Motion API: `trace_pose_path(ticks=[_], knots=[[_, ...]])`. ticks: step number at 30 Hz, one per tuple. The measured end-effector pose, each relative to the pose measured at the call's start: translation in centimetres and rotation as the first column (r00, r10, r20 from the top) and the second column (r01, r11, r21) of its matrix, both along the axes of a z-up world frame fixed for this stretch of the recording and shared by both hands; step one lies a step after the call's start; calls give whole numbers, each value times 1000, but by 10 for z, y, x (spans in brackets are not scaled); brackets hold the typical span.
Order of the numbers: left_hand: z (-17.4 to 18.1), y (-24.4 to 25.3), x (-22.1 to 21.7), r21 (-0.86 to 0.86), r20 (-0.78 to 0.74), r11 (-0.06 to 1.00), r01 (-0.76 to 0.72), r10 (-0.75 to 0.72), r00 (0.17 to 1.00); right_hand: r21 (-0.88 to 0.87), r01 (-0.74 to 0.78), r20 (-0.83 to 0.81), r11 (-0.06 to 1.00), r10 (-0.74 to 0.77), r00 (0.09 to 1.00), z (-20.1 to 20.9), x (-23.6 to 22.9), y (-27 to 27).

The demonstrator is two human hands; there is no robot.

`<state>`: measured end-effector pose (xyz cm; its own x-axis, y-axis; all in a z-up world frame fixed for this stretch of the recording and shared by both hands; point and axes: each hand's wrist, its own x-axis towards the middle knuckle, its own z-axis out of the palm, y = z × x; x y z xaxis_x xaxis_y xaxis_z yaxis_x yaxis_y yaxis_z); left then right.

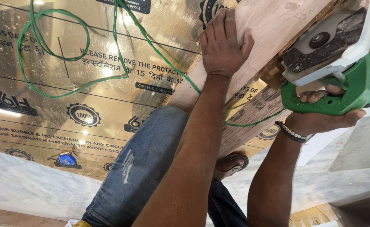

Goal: The person uses a green circular saw to cut a long piece of light-colored wood placed on a protective floor covering. They guide the saw along the length of the wood with both hands, creating a straight cut while standing in a workshop environment.

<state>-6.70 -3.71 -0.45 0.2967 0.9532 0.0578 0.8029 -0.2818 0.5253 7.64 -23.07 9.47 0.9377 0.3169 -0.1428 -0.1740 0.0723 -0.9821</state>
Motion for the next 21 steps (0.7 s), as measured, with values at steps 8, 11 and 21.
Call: trace_pose_path(ticks=[8,11,21], knots=[[4,1,-5,-8,3,1000,-12,12,1000,-24,19,14,1000,-19,1000,2,-3,3],[6,2,-4,8,0,1000,-11,11,1000,-61,22,37,998,-20,999,2,-5,5],[13,2,-11,6,30,1000,5,-5,1000,36,28,-78,999,-25,997,0,-8,6]])
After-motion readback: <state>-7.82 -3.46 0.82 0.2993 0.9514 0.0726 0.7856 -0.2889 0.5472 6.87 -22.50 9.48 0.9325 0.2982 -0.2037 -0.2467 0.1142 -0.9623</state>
